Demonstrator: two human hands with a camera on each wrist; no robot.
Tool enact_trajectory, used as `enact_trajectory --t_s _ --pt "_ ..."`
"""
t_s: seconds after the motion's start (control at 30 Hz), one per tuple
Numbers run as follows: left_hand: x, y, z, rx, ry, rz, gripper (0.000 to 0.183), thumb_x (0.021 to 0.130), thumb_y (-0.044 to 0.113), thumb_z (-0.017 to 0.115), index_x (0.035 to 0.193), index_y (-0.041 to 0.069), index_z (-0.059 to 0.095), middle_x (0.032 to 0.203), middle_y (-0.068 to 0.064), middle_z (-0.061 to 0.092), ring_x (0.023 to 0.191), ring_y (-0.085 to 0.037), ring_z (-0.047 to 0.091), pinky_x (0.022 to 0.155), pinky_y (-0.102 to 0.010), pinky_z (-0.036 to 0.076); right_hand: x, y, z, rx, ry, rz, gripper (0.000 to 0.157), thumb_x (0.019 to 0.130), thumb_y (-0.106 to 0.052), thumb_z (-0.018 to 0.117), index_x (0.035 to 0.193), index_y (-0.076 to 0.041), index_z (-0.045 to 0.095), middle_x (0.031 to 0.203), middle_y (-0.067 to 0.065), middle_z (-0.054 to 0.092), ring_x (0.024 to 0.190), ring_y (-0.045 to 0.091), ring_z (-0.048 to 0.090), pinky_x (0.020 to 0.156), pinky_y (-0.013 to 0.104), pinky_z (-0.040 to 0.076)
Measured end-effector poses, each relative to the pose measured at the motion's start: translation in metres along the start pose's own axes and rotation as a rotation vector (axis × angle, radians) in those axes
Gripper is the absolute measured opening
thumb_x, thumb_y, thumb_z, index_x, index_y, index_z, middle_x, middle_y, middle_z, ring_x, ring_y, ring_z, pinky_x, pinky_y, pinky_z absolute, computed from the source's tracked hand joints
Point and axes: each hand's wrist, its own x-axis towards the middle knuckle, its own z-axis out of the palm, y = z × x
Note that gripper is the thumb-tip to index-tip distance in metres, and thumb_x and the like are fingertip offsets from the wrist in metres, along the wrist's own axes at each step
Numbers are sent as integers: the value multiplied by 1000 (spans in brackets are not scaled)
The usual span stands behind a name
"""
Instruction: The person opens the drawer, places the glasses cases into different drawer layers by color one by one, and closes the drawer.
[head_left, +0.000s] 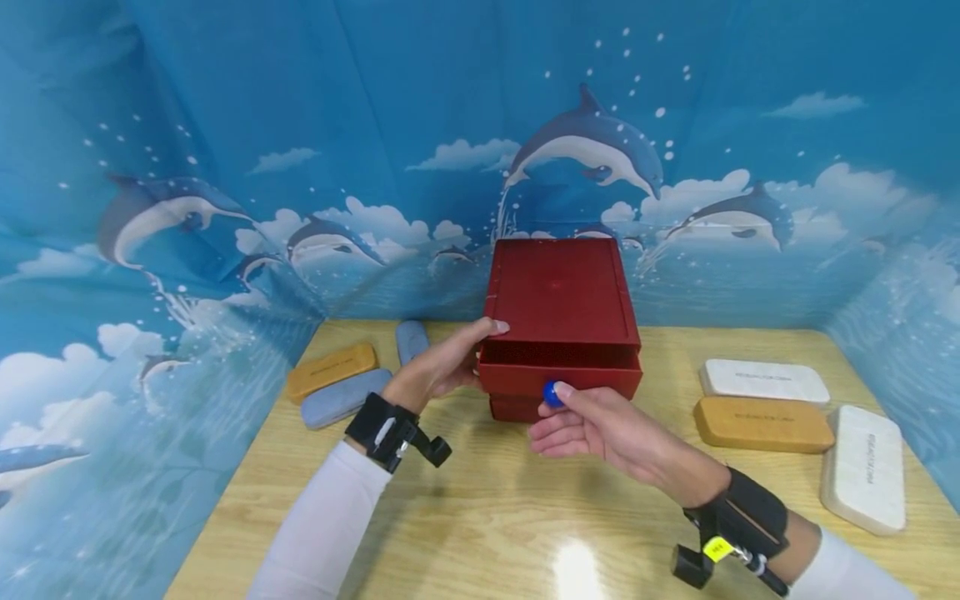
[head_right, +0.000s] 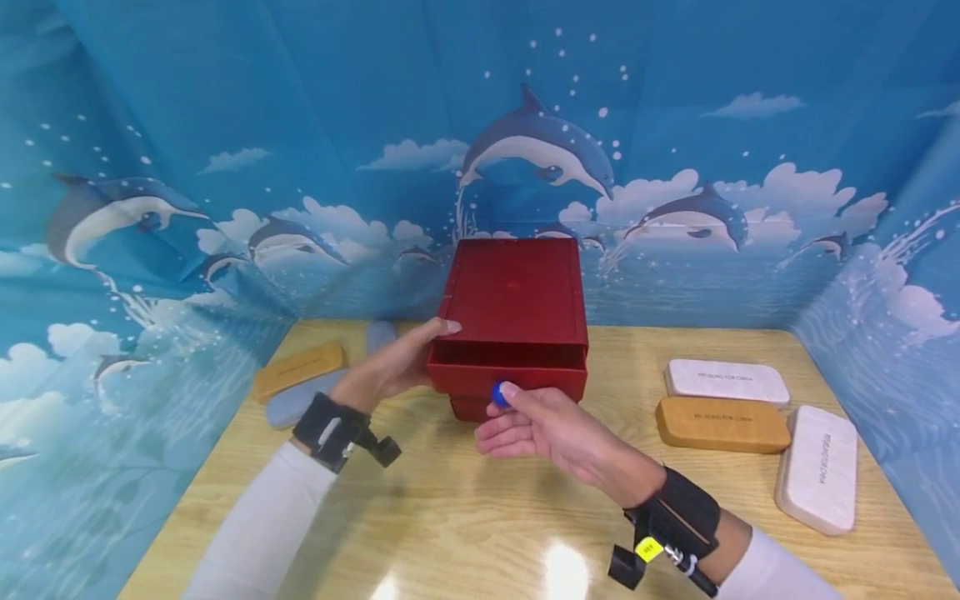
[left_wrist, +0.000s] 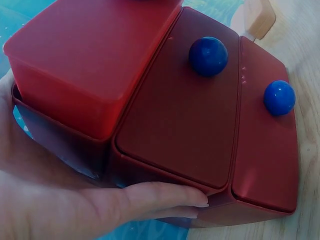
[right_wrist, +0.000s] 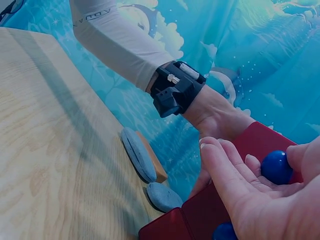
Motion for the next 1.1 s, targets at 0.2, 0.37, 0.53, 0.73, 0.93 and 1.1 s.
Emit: enact_trajectory --t_s 0.2,0.37,0.53,0.73,0.93,1.1 --pt "0 1 0 -14 -1 -4 58 86 54 56 129 14 49 127 -16 51 105 -31 57 76 -47 53 -4 2 4 -11 0 2 51 102 -36 42 120 11 46 110 26 63 102 38 61 90 48 46" --pt "0 2 1 -14 -2 -7 60 87 54 55 130 13 48 128 -16 51 107 -30 57 79 -48 53 -6 4 5 -9 -4 -9 49 102 -35 42 119 11 46 109 26 63 101 38 61 90 47 46" --pt "-1 2 1 -13 -2 0 58 88 53 53 130 13 48 129 -16 51 108 -30 57 78 -47 53 -8 6 7 -4 -21 -17 49 103 -34 41 118 12 46 109 27 62 102 38 61 90 48 46" --pt "0 0 1 -31 -8 17 55 89 50 53 128 11 48 128 -17 50 109 -31 55 79 -48 52 -10 8 9 4 -38 -13 47 103 -33 41 118 12 46 109 27 62 102 39 60 90 48 46" --pt "1 -2 0 -45 -15 30 56 88 49 54 129 11 47 129 -18 49 111 -33 54 81 -49 52 -13 9 12 -15 -37 -10 46 103 -32 41 117 12 47 109 28 62 100 38 61 88 48 47" --pt "1 -1 0 -58 -12 29 58 88 50 55 128 9 47 128 -19 50 109 -32 56 81 -48 52 -14 9 14 -18 -28 -3 47 103 -32 42 117 12 47 109 29 62 99 39 62 88 48 47"
